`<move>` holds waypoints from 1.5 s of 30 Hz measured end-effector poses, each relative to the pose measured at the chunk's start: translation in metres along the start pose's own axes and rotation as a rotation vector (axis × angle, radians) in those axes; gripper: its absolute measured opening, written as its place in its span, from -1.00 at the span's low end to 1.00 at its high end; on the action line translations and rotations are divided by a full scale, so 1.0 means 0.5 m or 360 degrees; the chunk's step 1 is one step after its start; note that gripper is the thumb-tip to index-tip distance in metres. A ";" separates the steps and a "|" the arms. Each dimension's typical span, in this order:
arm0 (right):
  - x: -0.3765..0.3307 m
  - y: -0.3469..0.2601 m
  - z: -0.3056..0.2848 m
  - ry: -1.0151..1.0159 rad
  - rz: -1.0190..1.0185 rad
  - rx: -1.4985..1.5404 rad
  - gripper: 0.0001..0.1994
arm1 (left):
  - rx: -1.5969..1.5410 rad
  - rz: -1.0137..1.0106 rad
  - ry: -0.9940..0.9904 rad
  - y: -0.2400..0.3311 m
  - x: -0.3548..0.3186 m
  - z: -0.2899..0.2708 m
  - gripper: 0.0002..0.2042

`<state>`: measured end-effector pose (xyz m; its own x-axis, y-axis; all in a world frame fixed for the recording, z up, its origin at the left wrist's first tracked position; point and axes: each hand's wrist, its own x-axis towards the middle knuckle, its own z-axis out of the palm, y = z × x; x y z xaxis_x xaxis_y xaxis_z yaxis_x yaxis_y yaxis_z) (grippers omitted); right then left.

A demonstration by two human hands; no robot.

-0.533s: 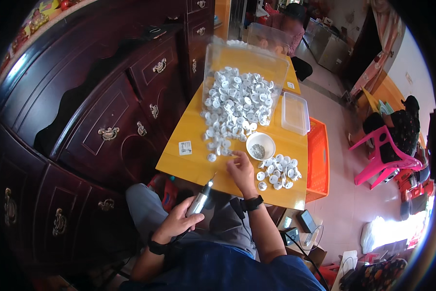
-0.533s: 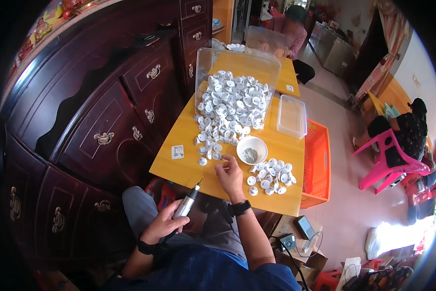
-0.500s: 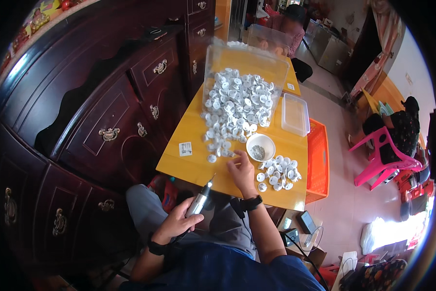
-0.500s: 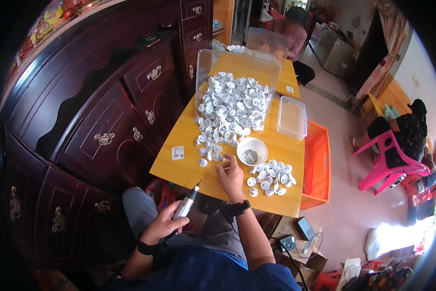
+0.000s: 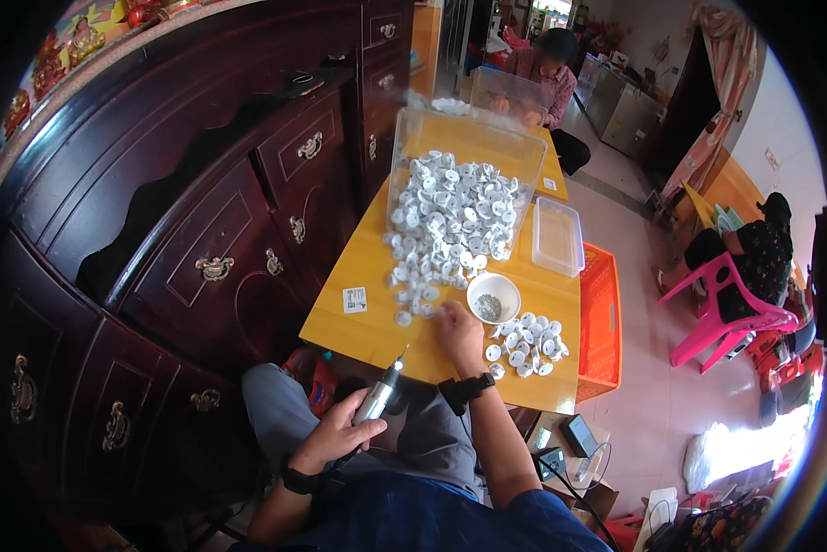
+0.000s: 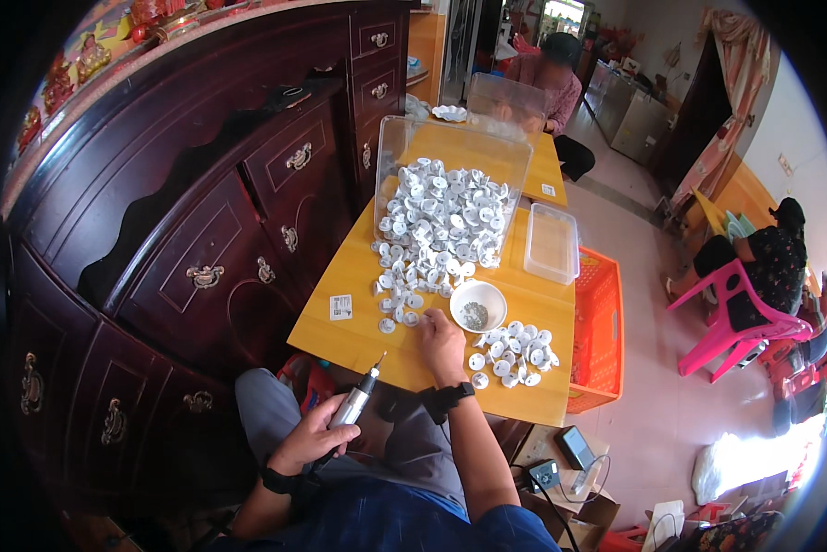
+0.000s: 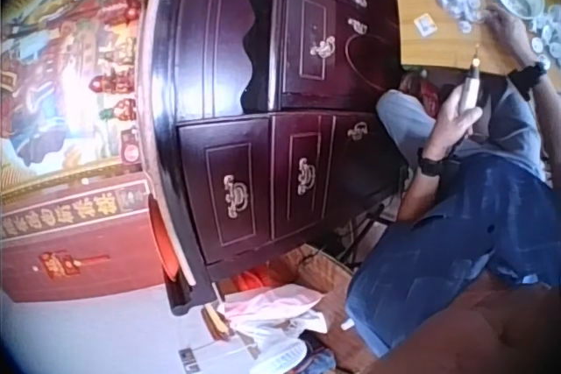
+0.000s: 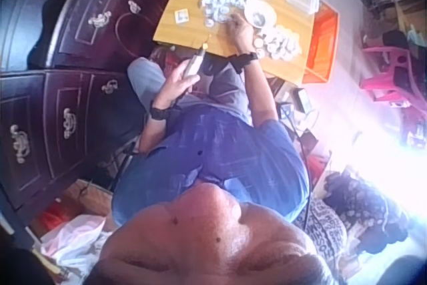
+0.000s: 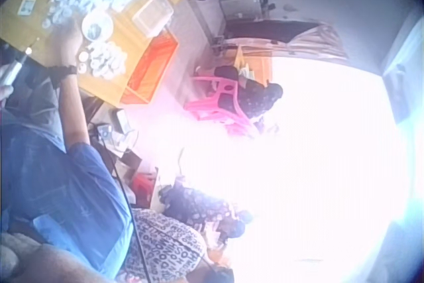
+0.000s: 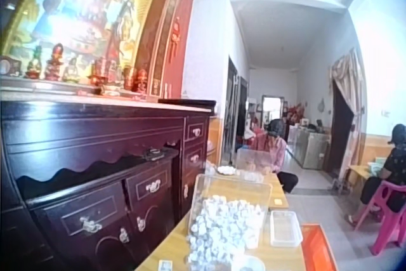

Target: Assembling small plastic and metal components using an electric screwdriver.

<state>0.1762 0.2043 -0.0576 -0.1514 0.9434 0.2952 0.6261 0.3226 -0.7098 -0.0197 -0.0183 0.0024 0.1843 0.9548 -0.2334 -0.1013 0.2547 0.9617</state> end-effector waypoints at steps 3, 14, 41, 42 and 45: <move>-0.025 0.000 -0.014 0.0016 0.0279 0.0677 -0.81 | 0.0011 0.0002 -0.0013 -0.001 0.003 0.001 -0.46; -0.097 -0.025 -0.055 -0.0495 0.0925 0.2360 -0.80 | 0.0106 -0.0005 -0.0025 0.001 0.010 0.015 -0.41; -0.127 -0.050 -0.007 -0.0251 0.0602 0.1751 -0.82 | 0.0311 0.0032 0.0070 0.001 0.016 0.027 -0.41; -0.128 -0.048 -0.006 -0.0273 0.0619 0.1729 -0.81 | 0.0316 0.0031 0.0084 0.000 0.016 0.027 -0.42; -0.131 -0.054 -0.001 -0.0250 0.0593 0.1697 -0.81 | 0.0347 0.0027 0.0099 0.002 0.017 0.029 -0.41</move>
<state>0.1694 0.1337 -0.0574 -0.2333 0.9693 -0.0780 -0.3056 -0.1493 -0.9404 -0.0044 -0.0123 0.0037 0.1231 0.9679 -0.2190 0.1109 0.2059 0.9723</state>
